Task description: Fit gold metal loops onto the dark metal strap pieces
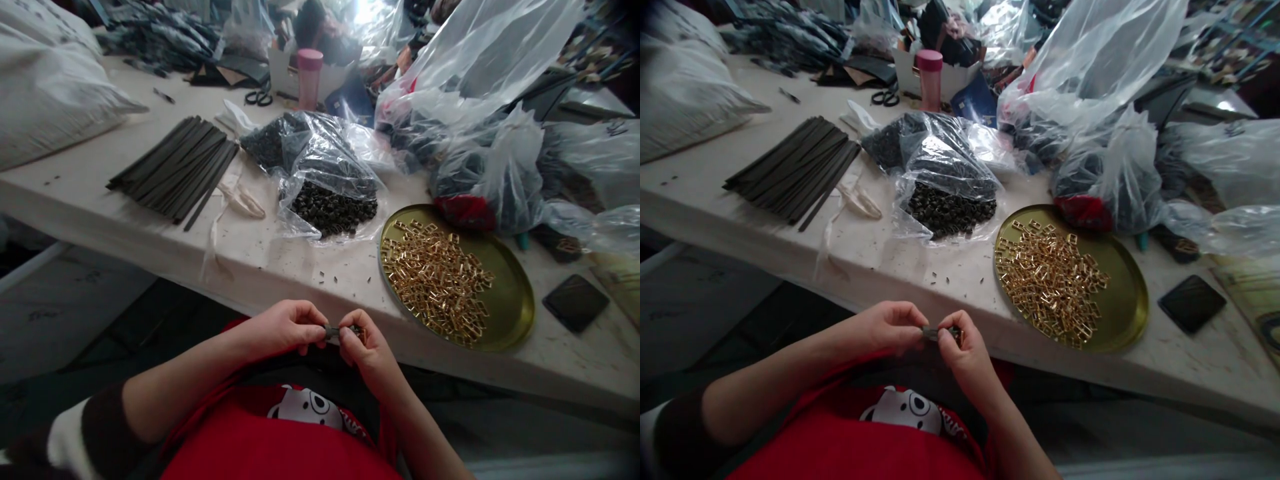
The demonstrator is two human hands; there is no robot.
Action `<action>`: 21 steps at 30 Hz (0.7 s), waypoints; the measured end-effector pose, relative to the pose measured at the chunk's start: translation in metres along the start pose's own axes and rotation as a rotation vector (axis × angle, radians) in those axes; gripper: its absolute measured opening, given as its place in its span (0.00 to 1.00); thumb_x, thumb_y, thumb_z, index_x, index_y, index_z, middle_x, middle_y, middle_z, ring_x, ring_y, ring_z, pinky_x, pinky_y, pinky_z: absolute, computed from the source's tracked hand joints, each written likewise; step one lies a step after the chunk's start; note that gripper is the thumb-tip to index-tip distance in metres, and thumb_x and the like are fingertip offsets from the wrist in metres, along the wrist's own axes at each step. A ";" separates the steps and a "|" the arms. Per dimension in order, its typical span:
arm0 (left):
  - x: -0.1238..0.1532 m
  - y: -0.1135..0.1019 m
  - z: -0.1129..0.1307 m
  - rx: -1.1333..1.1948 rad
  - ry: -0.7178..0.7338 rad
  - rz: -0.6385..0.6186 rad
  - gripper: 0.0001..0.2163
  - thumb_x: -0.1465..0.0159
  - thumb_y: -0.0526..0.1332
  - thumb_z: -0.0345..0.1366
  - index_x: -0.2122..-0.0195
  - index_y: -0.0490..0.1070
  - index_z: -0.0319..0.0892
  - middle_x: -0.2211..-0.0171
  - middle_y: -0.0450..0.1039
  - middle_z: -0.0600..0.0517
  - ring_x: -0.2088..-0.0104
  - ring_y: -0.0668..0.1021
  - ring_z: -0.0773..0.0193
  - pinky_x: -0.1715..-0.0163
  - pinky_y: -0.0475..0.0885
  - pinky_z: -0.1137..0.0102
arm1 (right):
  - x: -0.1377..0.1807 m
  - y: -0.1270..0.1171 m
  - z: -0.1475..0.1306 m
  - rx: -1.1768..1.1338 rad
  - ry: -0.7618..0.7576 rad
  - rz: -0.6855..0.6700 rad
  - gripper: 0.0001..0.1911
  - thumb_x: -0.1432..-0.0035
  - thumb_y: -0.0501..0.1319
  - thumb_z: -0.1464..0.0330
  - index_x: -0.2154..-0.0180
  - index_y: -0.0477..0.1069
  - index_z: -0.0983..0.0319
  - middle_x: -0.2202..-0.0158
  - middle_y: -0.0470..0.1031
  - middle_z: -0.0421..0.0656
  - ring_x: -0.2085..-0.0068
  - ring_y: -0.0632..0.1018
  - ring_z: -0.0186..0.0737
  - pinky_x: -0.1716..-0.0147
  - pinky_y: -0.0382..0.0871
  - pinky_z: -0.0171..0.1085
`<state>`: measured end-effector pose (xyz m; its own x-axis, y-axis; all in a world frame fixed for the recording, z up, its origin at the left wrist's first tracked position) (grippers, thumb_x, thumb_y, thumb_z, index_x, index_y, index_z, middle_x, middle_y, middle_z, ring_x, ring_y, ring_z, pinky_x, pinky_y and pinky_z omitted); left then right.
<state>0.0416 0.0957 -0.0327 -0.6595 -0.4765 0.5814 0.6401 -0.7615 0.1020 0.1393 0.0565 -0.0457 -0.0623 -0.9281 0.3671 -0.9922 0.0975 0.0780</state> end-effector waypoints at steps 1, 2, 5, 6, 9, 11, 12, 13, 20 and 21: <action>-0.001 -0.001 0.001 -0.010 0.005 0.008 0.08 0.46 0.60 0.37 0.67 0.67 0.39 0.76 0.70 0.57 0.80 0.68 0.74 0.79 0.63 0.77 | 0.000 -0.002 -0.001 0.038 -0.012 0.009 0.07 0.48 0.56 0.64 0.70 0.60 0.60 0.84 0.55 0.30 0.83 0.57 0.27 0.84 0.50 0.28; -0.001 -0.002 0.002 -0.028 0.011 0.012 0.08 0.46 0.59 0.36 0.67 0.68 0.39 0.76 0.70 0.57 0.80 0.68 0.74 0.79 0.63 0.77 | 0.000 -0.003 -0.003 0.076 -0.027 0.018 0.06 0.48 0.56 0.64 0.70 0.60 0.60 0.84 0.56 0.31 0.83 0.58 0.27 0.84 0.50 0.29; -0.004 0.000 0.004 -0.102 0.032 0.009 0.08 0.46 0.59 0.36 0.67 0.69 0.38 0.75 0.70 0.57 0.79 0.69 0.73 0.78 0.64 0.77 | 0.002 -0.006 -0.009 0.159 -0.070 0.038 0.06 0.47 0.55 0.65 0.70 0.61 0.60 0.82 0.59 0.33 0.81 0.61 0.29 0.82 0.53 0.29; -0.004 0.001 0.005 -0.123 0.040 0.006 0.08 0.46 0.58 0.36 0.67 0.69 0.38 0.74 0.70 0.56 0.78 0.70 0.72 0.78 0.65 0.76 | 0.003 -0.007 -0.011 0.180 -0.081 0.036 0.05 0.46 0.54 0.65 0.70 0.61 0.60 0.80 0.61 0.34 0.79 0.62 0.29 0.81 0.55 0.29; -0.003 0.003 0.009 -0.167 0.058 0.009 0.08 0.45 0.57 0.36 0.66 0.69 0.38 0.74 0.71 0.56 0.77 0.70 0.71 0.77 0.65 0.76 | 0.003 -0.005 -0.015 0.234 -0.103 0.012 0.05 0.45 0.53 0.65 0.69 0.61 0.60 0.77 0.64 0.36 0.76 0.64 0.31 0.78 0.57 0.30; -0.001 0.004 0.011 -0.167 0.069 -0.003 0.09 0.45 0.57 0.36 0.65 0.69 0.39 0.73 0.71 0.56 0.77 0.71 0.71 0.77 0.65 0.76 | 0.003 -0.004 -0.015 0.250 -0.113 0.008 0.05 0.45 0.52 0.65 0.68 0.61 0.61 0.76 0.64 0.37 0.75 0.64 0.31 0.78 0.58 0.30; 0.000 0.005 0.011 -0.157 0.067 -0.019 0.09 0.45 0.57 0.36 0.64 0.69 0.39 0.73 0.71 0.56 0.76 0.71 0.71 0.76 0.66 0.76 | 0.003 -0.004 -0.016 0.254 -0.120 0.015 0.05 0.45 0.52 0.65 0.68 0.61 0.61 0.76 0.64 0.37 0.75 0.64 0.32 0.77 0.58 0.31; 0.001 0.006 0.010 -0.144 0.060 -0.035 0.10 0.45 0.57 0.35 0.63 0.69 0.39 0.72 0.72 0.55 0.77 0.71 0.71 0.76 0.66 0.76 | 0.004 -0.004 -0.016 0.259 -0.130 0.024 0.05 0.45 0.52 0.66 0.68 0.61 0.61 0.76 0.64 0.37 0.75 0.65 0.32 0.77 0.58 0.31; 0.005 0.013 0.001 -0.212 0.001 -0.055 0.09 0.46 0.57 0.36 0.66 0.70 0.39 0.75 0.72 0.56 0.79 0.71 0.71 0.79 0.64 0.77 | 0.015 0.008 -0.024 0.374 -0.239 -0.049 0.06 0.44 0.50 0.69 0.63 0.62 0.60 0.71 0.67 0.39 0.71 0.69 0.33 0.72 0.62 0.32; 0.005 0.014 0.003 -0.242 0.013 -0.047 0.08 0.46 0.57 0.36 0.67 0.70 0.39 0.76 0.71 0.56 0.79 0.71 0.70 0.79 0.64 0.77 | 0.017 0.010 -0.026 0.396 -0.250 -0.072 0.07 0.43 0.50 0.69 0.61 0.61 0.60 0.71 0.67 0.39 0.71 0.69 0.33 0.72 0.62 0.32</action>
Point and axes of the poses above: each hand's wrist, its own x-axis away from the middle knuckle, its own y-axis out of the palm, z = x × y, the point moved 10 cm from there along -x, towards the middle knuckle
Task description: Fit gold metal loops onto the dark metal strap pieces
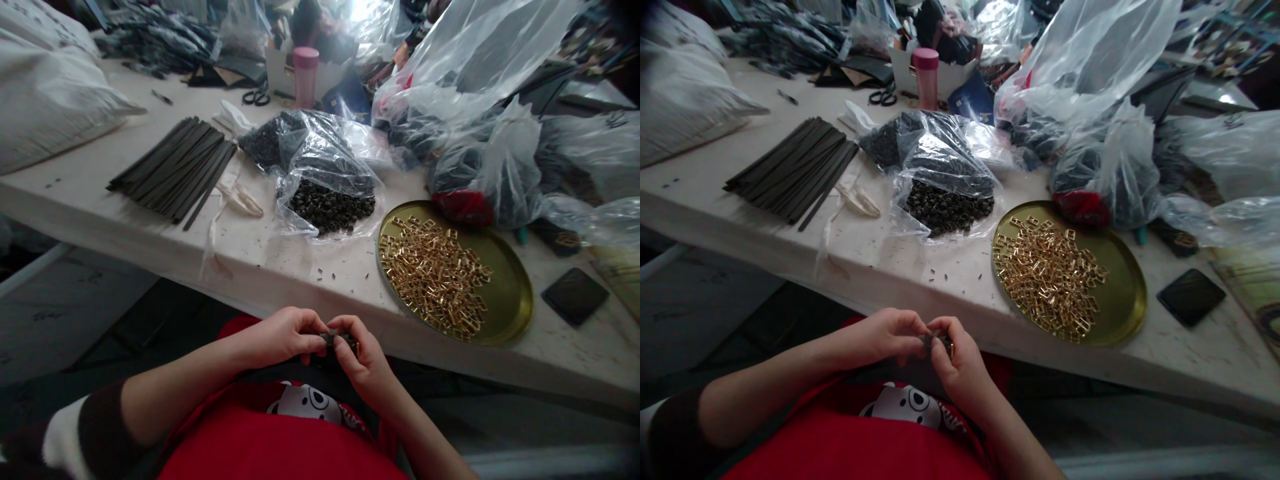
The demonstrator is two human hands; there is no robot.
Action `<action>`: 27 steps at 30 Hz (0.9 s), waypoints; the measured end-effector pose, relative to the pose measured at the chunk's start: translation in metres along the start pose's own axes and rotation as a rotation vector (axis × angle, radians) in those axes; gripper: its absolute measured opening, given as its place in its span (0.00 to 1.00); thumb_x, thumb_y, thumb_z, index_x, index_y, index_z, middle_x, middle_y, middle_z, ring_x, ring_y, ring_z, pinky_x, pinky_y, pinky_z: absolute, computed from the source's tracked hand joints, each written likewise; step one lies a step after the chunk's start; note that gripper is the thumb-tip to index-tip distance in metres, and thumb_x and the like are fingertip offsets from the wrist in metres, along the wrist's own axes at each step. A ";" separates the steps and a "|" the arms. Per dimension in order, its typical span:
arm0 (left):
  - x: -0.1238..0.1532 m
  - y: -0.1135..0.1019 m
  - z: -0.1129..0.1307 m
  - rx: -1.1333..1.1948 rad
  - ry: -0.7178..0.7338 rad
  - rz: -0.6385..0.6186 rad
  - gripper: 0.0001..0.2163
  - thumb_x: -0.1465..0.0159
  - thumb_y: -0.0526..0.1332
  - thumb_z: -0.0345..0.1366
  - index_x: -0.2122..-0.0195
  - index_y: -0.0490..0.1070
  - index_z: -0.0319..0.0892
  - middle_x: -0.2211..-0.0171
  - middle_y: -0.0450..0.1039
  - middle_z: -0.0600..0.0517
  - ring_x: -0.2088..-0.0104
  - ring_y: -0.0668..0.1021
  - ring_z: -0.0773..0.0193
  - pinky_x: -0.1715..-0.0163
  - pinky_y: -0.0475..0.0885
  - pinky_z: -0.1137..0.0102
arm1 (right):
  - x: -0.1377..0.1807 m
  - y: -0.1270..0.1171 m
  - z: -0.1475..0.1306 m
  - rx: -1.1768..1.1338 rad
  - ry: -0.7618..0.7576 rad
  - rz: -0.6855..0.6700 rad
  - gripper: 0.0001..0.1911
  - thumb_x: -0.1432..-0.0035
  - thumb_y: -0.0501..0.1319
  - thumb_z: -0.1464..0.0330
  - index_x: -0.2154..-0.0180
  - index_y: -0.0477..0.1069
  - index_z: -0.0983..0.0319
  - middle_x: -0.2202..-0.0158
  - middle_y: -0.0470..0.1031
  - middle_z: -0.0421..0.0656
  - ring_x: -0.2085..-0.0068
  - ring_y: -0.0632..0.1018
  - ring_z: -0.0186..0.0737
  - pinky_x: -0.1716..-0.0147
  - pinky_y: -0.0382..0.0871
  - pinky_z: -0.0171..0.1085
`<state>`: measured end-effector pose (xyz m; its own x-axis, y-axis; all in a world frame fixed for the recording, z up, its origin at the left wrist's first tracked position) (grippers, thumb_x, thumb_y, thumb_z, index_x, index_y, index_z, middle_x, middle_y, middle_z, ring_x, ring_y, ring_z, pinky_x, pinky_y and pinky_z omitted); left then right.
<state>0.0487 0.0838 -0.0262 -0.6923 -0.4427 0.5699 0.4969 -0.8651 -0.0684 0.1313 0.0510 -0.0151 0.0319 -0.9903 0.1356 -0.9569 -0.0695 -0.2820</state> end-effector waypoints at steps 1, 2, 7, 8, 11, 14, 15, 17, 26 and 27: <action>0.000 0.001 0.002 -0.028 0.014 0.012 0.08 0.46 0.57 0.37 0.68 0.69 0.39 0.77 0.71 0.56 0.78 0.71 0.70 0.79 0.64 0.77 | 0.001 0.001 -0.002 0.024 -0.010 -0.015 0.08 0.43 0.50 0.70 0.60 0.61 0.60 0.71 0.67 0.39 0.71 0.69 0.33 0.72 0.63 0.32; 0.001 0.002 0.005 -0.051 0.028 0.025 0.08 0.46 0.57 0.38 0.68 0.69 0.39 0.77 0.70 0.56 0.78 0.72 0.70 0.79 0.65 0.77 | 0.003 0.000 -0.003 0.053 -0.017 -0.020 0.09 0.43 0.49 0.70 0.59 0.61 0.60 0.70 0.68 0.39 0.71 0.70 0.33 0.72 0.63 0.32; 0.005 0.009 0.008 -0.071 0.036 -0.006 0.08 0.46 0.57 0.37 0.68 0.70 0.39 0.75 0.71 0.56 0.78 0.72 0.70 0.78 0.65 0.76 | 0.012 -0.003 -0.008 0.133 -0.043 -0.019 0.12 0.44 0.50 0.72 0.57 0.61 0.59 0.71 0.68 0.39 0.72 0.70 0.33 0.73 0.62 0.32; 0.007 0.012 0.007 -0.053 0.024 -0.033 0.08 0.46 0.57 0.36 0.67 0.70 0.39 0.75 0.72 0.56 0.78 0.72 0.70 0.77 0.66 0.76 | 0.014 -0.003 -0.008 0.125 -0.043 -0.028 0.12 0.43 0.50 0.72 0.56 0.61 0.59 0.72 0.67 0.38 0.73 0.69 0.33 0.74 0.62 0.31; 0.010 0.015 0.003 0.015 -0.009 -0.058 0.07 0.47 0.57 0.34 0.67 0.68 0.39 0.75 0.71 0.55 0.77 0.72 0.69 0.77 0.66 0.76 | 0.018 -0.002 -0.011 0.120 -0.048 -0.056 0.14 0.43 0.50 0.72 0.54 0.59 0.58 0.72 0.67 0.38 0.74 0.69 0.33 0.74 0.62 0.32; 0.011 0.019 0.000 0.081 -0.021 -0.059 0.05 0.48 0.58 0.34 0.70 0.66 0.39 0.77 0.69 0.56 0.77 0.72 0.69 0.77 0.65 0.76 | 0.021 0.003 -0.017 0.130 -0.070 -0.117 0.17 0.43 0.50 0.71 0.51 0.58 0.58 0.70 0.69 0.39 0.71 0.70 0.35 0.71 0.63 0.33; 0.011 0.021 0.002 0.088 -0.005 -0.065 0.05 0.48 0.58 0.33 0.71 0.66 0.38 0.77 0.69 0.56 0.76 0.72 0.69 0.77 0.66 0.76 | 0.022 0.005 -0.019 0.122 -0.078 -0.136 0.17 0.43 0.50 0.71 0.50 0.58 0.58 0.68 0.69 0.40 0.69 0.71 0.35 0.69 0.64 0.33; 0.010 0.026 0.008 0.071 0.059 -0.080 0.04 0.47 0.57 0.32 0.71 0.66 0.38 0.76 0.69 0.56 0.75 0.72 0.69 0.74 0.66 0.75 | 0.024 0.006 -0.021 0.087 -0.085 -0.141 0.17 0.42 0.49 0.71 0.50 0.57 0.59 0.64 0.70 0.42 0.64 0.72 0.37 0.65 0.64 0.35; 0.012 0.020 0.034 -0.426 0.186 -0.017 0.12 0.40 0.50 0.40 0.74 0.68 0.40 0.78 0.70 0.54 0.77 0.70 0.67 0.79 0.60 0.75 | 0.013 -0.008 -0.007 -0.029 -0.045 0.106 0.17 0.38 0.44 0.63 0.49 0.58 0.60 0.76 0.61 0.36 0.76 0.66 0.33 0.76 0.60 0.32; 0.010 0.015 0.043 -0.511 0.236 0.029 0.13 0.39 0.50 0.40 0.75 0.68 0.40 0.77 0.71 0.54 0.77 0.71 0.66 0.78 0.59 0.75 | 0.007 -0.011 -0.008 -0.016 -0.052 0.132 0.17 0.38 0.44 0.62 0.50 0.59 0.60 0.75 0.63 0.37 0.74 0.67 0.34 0.75 0.61 0.32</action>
<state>0.0714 0.0765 0.0139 -0.8098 -0.4575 0.3674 0.2410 -0.8301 -0.5028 0.1397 0.0454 -0.0034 -0.0797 -0.9956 0.0494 -0.9583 0.0629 -0.2787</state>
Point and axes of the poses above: each hand's wrist, its own x-axis away from the middle knuckle, its own y-axis out of the palm, z = x × y, the point moved 10 cm from there along -x, towards the middle knuckle
